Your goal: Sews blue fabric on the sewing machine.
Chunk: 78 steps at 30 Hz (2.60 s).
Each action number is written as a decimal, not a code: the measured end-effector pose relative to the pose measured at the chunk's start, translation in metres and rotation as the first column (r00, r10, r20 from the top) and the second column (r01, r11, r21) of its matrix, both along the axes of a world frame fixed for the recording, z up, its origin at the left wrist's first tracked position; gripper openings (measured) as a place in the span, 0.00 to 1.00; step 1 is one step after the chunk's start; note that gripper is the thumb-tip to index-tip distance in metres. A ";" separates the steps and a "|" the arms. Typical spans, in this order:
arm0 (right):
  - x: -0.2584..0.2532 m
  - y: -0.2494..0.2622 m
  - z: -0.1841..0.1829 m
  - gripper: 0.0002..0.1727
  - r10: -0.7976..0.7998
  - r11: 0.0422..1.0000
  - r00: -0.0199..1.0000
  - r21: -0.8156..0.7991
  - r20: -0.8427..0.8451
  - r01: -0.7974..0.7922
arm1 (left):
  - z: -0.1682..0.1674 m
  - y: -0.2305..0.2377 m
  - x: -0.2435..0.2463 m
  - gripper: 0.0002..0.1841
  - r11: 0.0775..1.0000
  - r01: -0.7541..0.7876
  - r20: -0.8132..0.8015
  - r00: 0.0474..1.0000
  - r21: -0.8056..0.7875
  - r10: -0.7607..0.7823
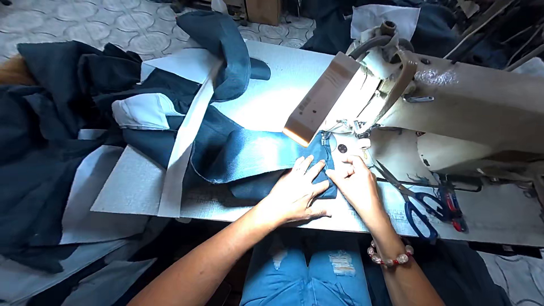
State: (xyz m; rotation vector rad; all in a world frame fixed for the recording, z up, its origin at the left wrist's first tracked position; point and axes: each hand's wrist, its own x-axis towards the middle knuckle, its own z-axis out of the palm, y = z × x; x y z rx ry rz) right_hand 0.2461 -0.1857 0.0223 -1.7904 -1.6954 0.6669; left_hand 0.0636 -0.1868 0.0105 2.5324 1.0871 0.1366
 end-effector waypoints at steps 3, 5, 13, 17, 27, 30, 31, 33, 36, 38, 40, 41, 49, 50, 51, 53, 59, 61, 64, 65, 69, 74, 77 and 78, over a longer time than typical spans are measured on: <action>-0.010 0.003 0.005 0.26 0.022 0.999 0.997 -0.024 0.075 -0.020 | 0.001 0.000 -0.002 0.35 1.000 0.004 0.043 0.999 0.003 -0.004; -0.012 0.002 0.004 0.24 0.022 0.999 0.996 -0.032 0.089 -0.020 | -0.004 0.000 -0.004 0.28 0.997 -0.009 0.173 0.985 0.082 -0.005; -0.013 -0.009 0.000 0.19 0.005 1.000 1.000 -0.027 0.021 -0.004 | -0.011 0.005 0.018 0.24 0.946 -0.266 0.290 0.935 0.188 0.205; -0.011 -0.009 0.000 0.18 0.001 0.999 1.000 -0.036 -0.009 -0.001 | -0.010 0.006 0.024 0.24 0.944 -0.282 0.249 0.939 0.172 0.235; -0.033 -0.036 0.003 0.22 0.064 0.995 0.957 0.052 0.282 -0.082 | -0.019 -0.001 0.010 0.24 0.960 -0.173 0.301 0.948 0.221 0.101; -0.040 -0.039 0.007 0.23 0.078 0.997 0.904 -0.019 0.421 -0.077 | -0.017 -0.004 0.008 0.23 0.962 -0.160 0.309 0.947 0.220 0.087; -0.040 -0.039 0.009 0.23 0.102 0.995 0.892 -0.066 0.440 -0.081 | -0.017 -0.005 0.008 0.23 0.962 -0.159 0.315 0.945 0.223 0.083; -0.037 -0.035 0.013 0.24 0.158 0.984 0.875 -0.152 0.458 -0.098 | -0.015 -0.006 0.008 0.22 0.963 -0.157 0.302 0.949 0.219 0.086; -0.038 -0.031 0.023 0.25 0.220 0.958 0.845 -0.270 0.487 -0.094 | -0.012 -0.011 0.009 0.23 0.960 -0.169 0.225 0.967 0.224 0.118; -0.041 -0.031 0.022 0.25 0.204 0.967 0.841 -0.237 0.501 -0.093 | -0.010 -0.015 0.009 0.23 0.951 -0.186 0.177 0.973 0.245 0.145; -0.040 -0.033 0.015 0.23 0.159 0.986 0.862 -0.122 0.482 -0.114 | -0.015 -0.015 0.006 0.24 0.949 -0.186 0.208 0.969 0.254 0.134; -0.039 -0.032 0.016 0.24 0.167 0.984 0.881 -0.126 0.443 -0.123 | -0.018 -0.013 0.003 0.23 0.952 -0.176 0.248 0.962 0.249 0.114; -0.026 -0.035 0.000 0.22 0.144 0.985 0.919 0.037 0.367 -0.169 | -0.018 -0.013 0.006 0.23 0.953 -0.233 0.311 0.936 0.195 0.165; -0.025 -0.037 -0.004 0.21 0.125 0.981 0.922 0.090 0.366 -0.169 | -0.018 -0.014 0.007 0.23 0.950 -0.242 0.313 0.934 0.197 0.173; -0.023 -0.038 -0.009 0.20 0.106 0.975 0.922 0.144 0.372 -0.170 | -0.018 -0.013 0.008 0.24 0.947 -0.246 0.309 0.935 0.205 0.176; -0.021 -0.039 -0.015 0.19 0.083 0.959 0.918 0.219 0.389 -0.180 | -0.019 -0.013 0.010 0.25 0.941 -0.255 0.307 0.935 0.224 0.180; 0.008 -0.016 -0.006 0.13 0.161 0.934 0.945 0.266 0.286 -0.240 | -0.017 -0.013 0.012 0.24 0.936 -0.249 0.263 0.947 0.248 0.182; 0.012 -0.007 -0.012 0.16 0.146 0.932 0.938 0.275 0.314 -0.237 | -0.018 -0.012 0.013 0.24 0.936 -0.244 0.253 0.951 0.254 0.179; 0.012 -0.005 -0.025 0.18 0.129 0.914 0.904 0.305 0.408 -0.268 | -0.020 -0.010 0.010 0.25 0.937 -0.237 0.251 0.953 0.256 0.172; 0.012 -0.006 -0.028 0.19 0.117 0.903 0.890 0.326 0.441 -0.280 | -0.021 -0.010 0.010 0.25 0.937 -0.234 0.253 0.953 0.259 0.168; 0.007 -0.007 -0.029 0.18 0.086 0.877 0.851 0.366 0.518 -0.312 | -0.022 -0.009 0.007 0.24 0.934 -0.235 0.275 0.948 0.270 0.159; 0.011 0.004 -0.030 0.20 0.130 0.894 0.874 0.326 0.468 -0.308 | -0.022 -0.004 0.006 0.24 0.934 -0.239 0.283 0.945 0.264 0.162; 0.012 0.011 -0.029 0.20 0.154 0.902 0.886 0.303 0.437 -0.306 | -0.023 0.002 0.005 0.24 0.935 -0.237 0.286 0.945 0.264 0.159; 0.011 0.014 -0.029 0.20 0.153 0.904 0.887 0.301 0.436 -0.304 | -0.025 0.004 0.005 0.24 0.934 -0.238 0.292 0.943 0.266 0.158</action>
